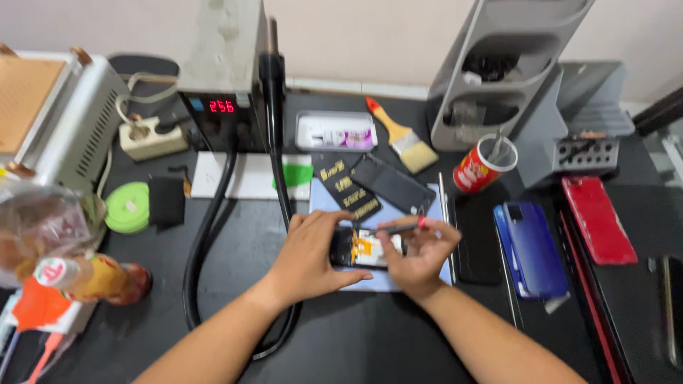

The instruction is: The person uses a screwdriver to remove screws from a smartphone, then separates the back cover from the main body. They inspect the internal components and place the back cover aside on the workbench.

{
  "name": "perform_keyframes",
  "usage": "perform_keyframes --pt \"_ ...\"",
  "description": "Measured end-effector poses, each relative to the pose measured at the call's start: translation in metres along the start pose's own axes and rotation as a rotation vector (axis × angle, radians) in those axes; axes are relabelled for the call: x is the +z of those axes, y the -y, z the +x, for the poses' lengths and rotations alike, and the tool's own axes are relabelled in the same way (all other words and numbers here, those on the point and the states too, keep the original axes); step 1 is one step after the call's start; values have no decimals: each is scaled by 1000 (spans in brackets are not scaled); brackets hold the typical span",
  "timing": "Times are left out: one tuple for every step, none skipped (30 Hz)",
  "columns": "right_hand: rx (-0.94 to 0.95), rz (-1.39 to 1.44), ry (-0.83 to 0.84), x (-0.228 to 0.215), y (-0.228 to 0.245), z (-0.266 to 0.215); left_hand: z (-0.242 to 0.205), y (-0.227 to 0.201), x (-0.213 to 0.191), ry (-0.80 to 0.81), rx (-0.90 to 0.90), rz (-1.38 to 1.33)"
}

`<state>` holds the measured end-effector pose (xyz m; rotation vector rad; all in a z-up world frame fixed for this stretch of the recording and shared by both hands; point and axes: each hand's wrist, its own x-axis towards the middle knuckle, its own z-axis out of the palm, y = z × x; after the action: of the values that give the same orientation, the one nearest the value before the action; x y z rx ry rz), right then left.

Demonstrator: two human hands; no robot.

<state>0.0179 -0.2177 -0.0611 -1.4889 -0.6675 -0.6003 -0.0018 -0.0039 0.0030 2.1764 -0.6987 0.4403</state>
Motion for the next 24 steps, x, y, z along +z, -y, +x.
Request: perform_keyframes --pt "-14 -38 -10 -3 5 0 -4 -2 3 26 43 35" --pt "-40 -77 -25 -8 8 8 -3 -1 4 47 99 75" --pt "-67 -115 -39 -15 11 16 -3 0 6 69 155 115" --pt "-57 -207 -53 -25 18 22 -4 1 9 126 159 145" --pt "-47 -299 -66 -36 25 26 -4 3 11 183 164 176" --pt "-21 -263 -111 -44 31 31 -3 6 11 233 170 216" --pt "3 -226 -158 -51 36 35 -4 7 11 276 119 230" --pt "19 -238 -133 -58 41 35 -5 7 12 322 71 240" --pt "35 -250 -108 -66 46 36 -7 7 12 369 23 251" --pt "48 -262 -83 -72 46 37 -7 8 13 315 82 269" --pt "55 -258 -104 -73 42 36 -7 10 13 260 141 288" --pt "69 -254 -123 -73 37 33 -10 10 14 210 193 301" --pt "84 -251 -142 -72 32 27 -11 10 16 230 184 291" --pt "83 -270 -139 -71 27 23 -11 11 16 247 172 287" --pt "82 -288 -135 -70 22 18 -11 11 15 264 160 283" --pt "76 -303 -129 -67 16 17 -11 11 13 280 130 295" --pt "61 -311 -111 -65 10 17 -10 11 11 295 100 308" --pt "55 -322 -96 -64 6 13 -12 10 9 319 69 313" --pt "49 -334 -81 -63 4 9 -12 12 7 288 97 337" --pt "36 -344 -65 -63 2 5 -10 15 6 258 125 355" --pt "23 -353 -49 -61 0 3 -10 16 6 227 153 374" --pt "1 -363 -35 -59 -3 3 -9 17 7 216 181 357" --pt "-8 -384 -29 -59 -3 3 -8 16 10 205 209 341" --pt "-16 -402 -23 -57 -4 3 -7 17 11 194 237 327"
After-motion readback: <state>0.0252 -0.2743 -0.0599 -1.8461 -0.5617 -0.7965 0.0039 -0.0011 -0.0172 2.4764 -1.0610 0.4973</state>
